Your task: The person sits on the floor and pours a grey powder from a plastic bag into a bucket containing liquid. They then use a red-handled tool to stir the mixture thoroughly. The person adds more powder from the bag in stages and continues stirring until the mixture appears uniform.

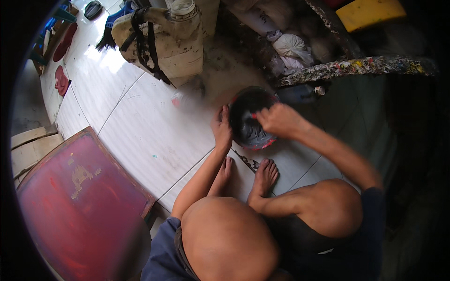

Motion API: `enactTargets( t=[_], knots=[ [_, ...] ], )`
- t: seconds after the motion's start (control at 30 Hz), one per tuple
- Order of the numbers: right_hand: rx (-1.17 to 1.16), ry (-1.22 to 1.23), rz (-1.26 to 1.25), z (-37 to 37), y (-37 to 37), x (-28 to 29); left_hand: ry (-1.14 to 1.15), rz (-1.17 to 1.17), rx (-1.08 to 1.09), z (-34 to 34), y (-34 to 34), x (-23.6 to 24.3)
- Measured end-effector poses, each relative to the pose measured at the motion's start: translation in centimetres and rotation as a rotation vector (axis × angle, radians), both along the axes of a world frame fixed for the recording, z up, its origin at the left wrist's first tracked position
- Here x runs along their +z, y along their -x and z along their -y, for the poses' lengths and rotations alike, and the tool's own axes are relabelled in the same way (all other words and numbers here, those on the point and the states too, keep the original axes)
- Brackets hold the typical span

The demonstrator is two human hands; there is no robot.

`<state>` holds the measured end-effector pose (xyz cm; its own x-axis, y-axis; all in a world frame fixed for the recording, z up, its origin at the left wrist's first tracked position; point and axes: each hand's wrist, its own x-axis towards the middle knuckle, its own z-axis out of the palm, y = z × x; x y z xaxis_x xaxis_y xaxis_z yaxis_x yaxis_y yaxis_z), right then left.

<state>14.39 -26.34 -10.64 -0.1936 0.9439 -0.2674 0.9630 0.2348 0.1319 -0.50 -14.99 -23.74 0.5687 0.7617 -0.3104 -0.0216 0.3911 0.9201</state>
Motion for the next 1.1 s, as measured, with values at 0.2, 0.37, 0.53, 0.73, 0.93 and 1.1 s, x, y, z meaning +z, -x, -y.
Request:
enactTargets(
  t=[0.2,0.37,0.53,0.73,0.93,1.1],
  knots=[
    [0.047,-0.07,0.191,1.3,-4.5,-2.2,-0.006,0.049,0.012,-0.3,-0.7,1.0],
    [-0.582,0.3,-0.2,4.4,0.9,1.2,-0.038,0.039,0.024,0.0,-0.9,1.6],
    [-1.013,0.049,-0.366,3.4,1.6,-0.7,-0.046,0.024,0.033,-0.4,-0.9,1.9],
    [-1.17,0.098,-0.525,3.5,1.0,-0.9,-0.108,0.037,0.012,-0.4,-0.9,1.7],
    [-1.057,0.203,-0.554,2.9,2.8,-0.9,-0.118,0.024,0.016,-0.7,-0.8,1.6],
    [-0.666,-0.126,-0.336,1.8,-1.5,-1.4,-0.099,0.017,0.046,-0.3,-0.8,1.2]
  ],
)
